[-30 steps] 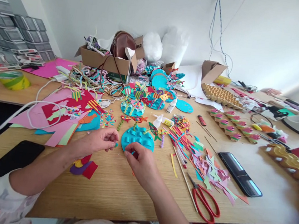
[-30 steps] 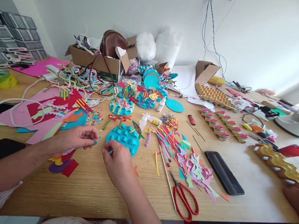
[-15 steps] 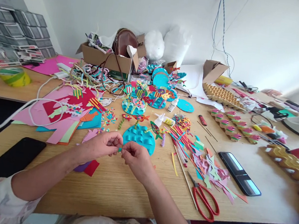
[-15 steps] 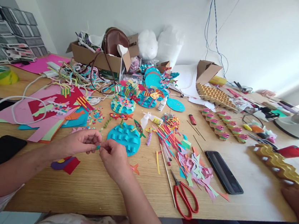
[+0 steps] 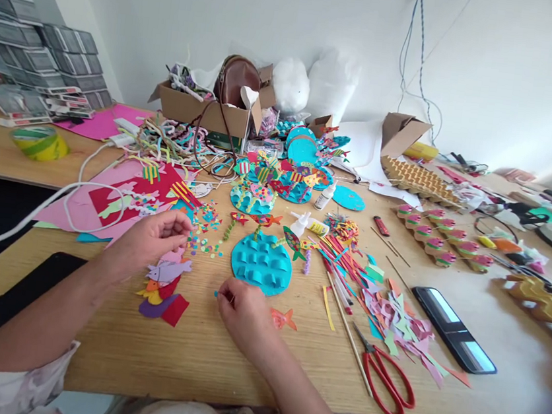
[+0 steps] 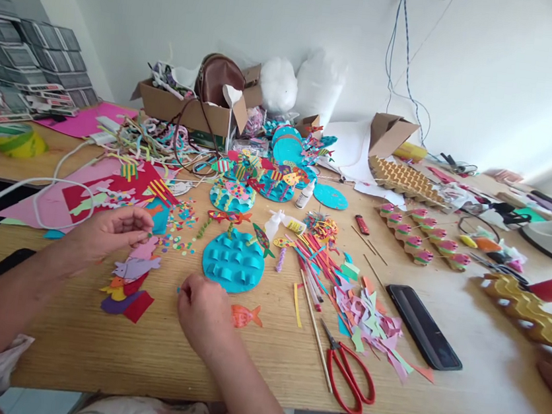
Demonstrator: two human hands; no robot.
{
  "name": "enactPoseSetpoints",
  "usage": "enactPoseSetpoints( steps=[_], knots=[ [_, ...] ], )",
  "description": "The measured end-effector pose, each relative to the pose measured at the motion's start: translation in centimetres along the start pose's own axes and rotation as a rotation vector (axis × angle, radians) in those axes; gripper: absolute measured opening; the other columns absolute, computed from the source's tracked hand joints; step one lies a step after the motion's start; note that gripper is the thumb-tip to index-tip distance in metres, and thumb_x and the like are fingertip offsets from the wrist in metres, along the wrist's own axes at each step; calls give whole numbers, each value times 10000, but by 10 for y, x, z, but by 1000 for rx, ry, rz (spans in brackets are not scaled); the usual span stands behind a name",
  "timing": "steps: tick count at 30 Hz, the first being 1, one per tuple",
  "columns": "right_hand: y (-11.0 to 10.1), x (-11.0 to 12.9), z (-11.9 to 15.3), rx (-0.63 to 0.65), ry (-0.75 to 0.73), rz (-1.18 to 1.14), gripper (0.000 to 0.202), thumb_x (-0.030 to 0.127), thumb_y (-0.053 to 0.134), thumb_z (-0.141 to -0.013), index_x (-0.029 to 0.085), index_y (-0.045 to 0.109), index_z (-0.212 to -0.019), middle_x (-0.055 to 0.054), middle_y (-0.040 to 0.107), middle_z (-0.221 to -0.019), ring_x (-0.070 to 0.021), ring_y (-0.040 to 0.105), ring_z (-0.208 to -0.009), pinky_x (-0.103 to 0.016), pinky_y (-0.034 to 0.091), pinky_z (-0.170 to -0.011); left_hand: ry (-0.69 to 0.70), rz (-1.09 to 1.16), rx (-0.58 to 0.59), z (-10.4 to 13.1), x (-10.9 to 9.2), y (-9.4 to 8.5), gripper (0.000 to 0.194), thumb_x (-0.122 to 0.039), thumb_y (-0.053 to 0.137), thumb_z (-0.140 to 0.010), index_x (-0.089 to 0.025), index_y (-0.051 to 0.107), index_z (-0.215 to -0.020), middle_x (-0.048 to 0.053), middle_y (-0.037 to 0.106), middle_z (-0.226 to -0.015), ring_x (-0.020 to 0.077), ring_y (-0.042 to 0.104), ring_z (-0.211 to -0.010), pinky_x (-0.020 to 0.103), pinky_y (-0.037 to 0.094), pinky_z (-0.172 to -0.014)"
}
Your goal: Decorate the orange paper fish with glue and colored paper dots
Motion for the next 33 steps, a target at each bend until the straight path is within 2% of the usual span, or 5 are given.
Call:
enactPoseSetpoints(
  steps=[10, 16, 19, 23, 33],
  knots=[
    [21, 12, 2, 68, -64, 335, 171, 188, 432, -796, 187, 603, -800, -50, 684, -810, -169, 625, -703, -245, 321, -526, -31, -92, 14, 13, 24, 3, 195, -320, 563, -668, -179, 528, -798, -13, 555, -703, 129, 541, -642, 222, 440, -572],
    [31, 17, 3, 102, -122, 422, 159, 180, 449, -810, 197, 607, -800, -35, 671, -798, -159, 619, -665, -242, 299, -495, 17, -380, 57, 5, 35, 19, 176, -345, 477, -699, -202, 546, -776, 3, 617, -744, 167, 584, -713, 258, 455, -653],
    [31, 18, 4, 101, -145, 404, 170, 141, 452, -805, 207, 600, -858, -26, 661, -846, -146, 614, -668, -235, 295, -493, 60, -591, 78, -5, 36, 26, 171, -291, 423, -729, -211, 561, -791, -2, 634, -750, 163, 582, -687, 247, 428, -621],
    [26, 22, 9, 117, -171, 340, 146, 262, 476, -831, 192, 597, -790, -25, 652, -807, -152, 608, -703, -236, 322, -530, 110, -775, 143, -18, 36, 36, 171, -235, 404, -747, -206, 570, -772, 0, 647, -760, 160, 583, -692, 234, 401, -608],
    [15, 29, 21, 131, -277, 211, 130, 165, 445, -832, 188, 572, -824, -18, 629, -827, -128, 581, -721, -212, 346, -581, 183, -879, 220, -33, 42, 43, 129, -175, 464, -745, -174, 593, -744, 49, 613, -812, 182, 555, -748, 272, 400, -674]
  ],
)
Point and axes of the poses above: each hand's wrist, its own z-axis away from the middle knuckle, its own y-axis out of the palm, x = y × z, the point moved 9 cm from there along -z, towards the middle knuckle
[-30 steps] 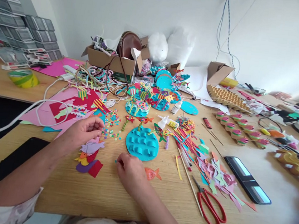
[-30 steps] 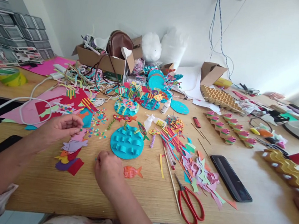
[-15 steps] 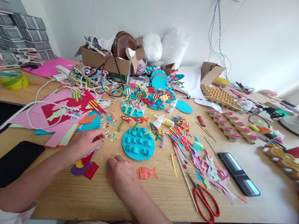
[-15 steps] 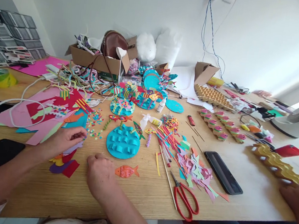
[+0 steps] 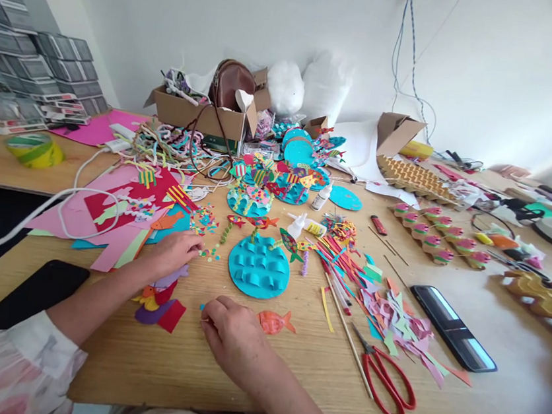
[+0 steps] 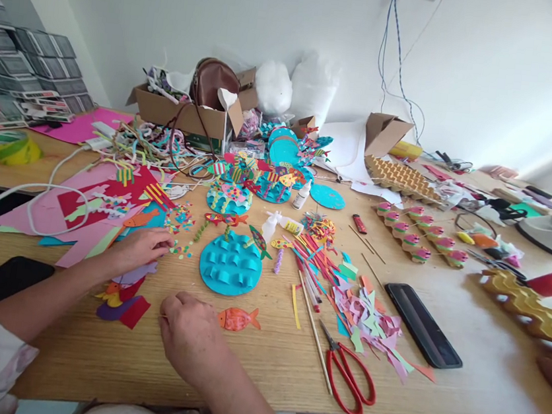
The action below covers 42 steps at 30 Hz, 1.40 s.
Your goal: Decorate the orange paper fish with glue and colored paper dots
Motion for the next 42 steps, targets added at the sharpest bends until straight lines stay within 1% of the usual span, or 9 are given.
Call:
enactPoseSetpoints(
  steps=[5, 10, 17, 26, 29, 32, 36, 39, 42],
  knots=[
    [-1, 3, 3, 6, -31, 1, 133, 176, 444, -842, 187, 574, -814, -11, 632, -811, -120, 572, -694, -205, 337, -566, 44, -23, 14, -5, 0, 12, 142, -144, 459, -757, -177, 597, -762, 64, 600, -856, 195, 547, -822, 282, 397, -721],
    [-1, 3, 4, 23, -24, 2, 136, 173, 446, -843, 182, 573, -796, -11, 635, -803, -115, 569, -681, -202, 333, -563, 38, -39, 22, -11, 4, 19, 140, -109, 448, -729, -179, 569, -722, 49, 586, -803, 188, 542, -769, 275, 393, -680],
    [-2, 1, 4, 30, -15, -5, 146, 173, 447, -842, 182, 585, -798, -13, 639, -804, -121, 575, -701, -202, 338, -573, 31, -22, 38, -15, 5, 19, 153, -93, 438, -709, -186, 559, -696, 27, 584, -755, 169, 531, -715, 253, 370, -628],
    [1, -1, 4, 32, 1, -16, 141, 169, 454, -830, 188, 590, -802, -13, 639, -803, -122, 573, -693, -205, 337, -569, -31, 89, 8, -16, 11, 11, 161, -167, 453, -731, -183, 605, -681, 40, 619, -763, 181, 545, -742, 268, 380, -673],
    [-4, -6, 4, 11, 37, -71, 140, 155, 463, -820, 187, 597, -794, -17, 639, -799, -120, 572, -704, -197, 350, -591, -81, 165, -11, -14, 13, 5, 151, -183, 448, -714, -182, 595, -677, 16, 605, -708, 159, 538, -682, 248, 391, -630],
    [-14, -18, 3, -69, 106, -167, 140, 123, 476, -797, 184, 601, -777, -14, 635, -774, -115, 566, -702, -186, 359, -596, -119, 262, -2, -7, 8, -2, 163, -261, 445, -730, -177, 584, -707, -19, 563, -625, 127, 505, -568, 214, 383, -524],
    [-32, -34, 1, -211, 173, -313, 156, 78, 481, -761, 174, 603, -749, 5, 617, -688, -97, 537, -618, -176, 359, -560, -207, 595, 17, 6, -5, -7, 200, -344, 482, -719, -169, 574, -746, -49, 493, -564, 88, 413, -465, 177, 305, -404],
    [-39, -41, -6, -259, 213, -406, 143, 93, 495, -753, 174, 610, -734, 25, 598, -628, -89, 512, -563, -171, 346, -515, -265, 774, 32, 13, -13, -8, 194, -352, 548, -662, -163, 554, -706, -53, 485, -570, 77, 404, -465, 168, 302, -396],
    [-43, -43, -14, -272, 257, -451, 136, 112, 500, -752, 174, 621, -733, 30, 590, -610, -85, 509, -549, -167, 335, -490, -283, 861, 61, 18, -18, -5, 197, -345, 568, -650, -160, 537, -712, -29, 548, -614, 95, 479, -518, 188, 374, -456]
  ],
)
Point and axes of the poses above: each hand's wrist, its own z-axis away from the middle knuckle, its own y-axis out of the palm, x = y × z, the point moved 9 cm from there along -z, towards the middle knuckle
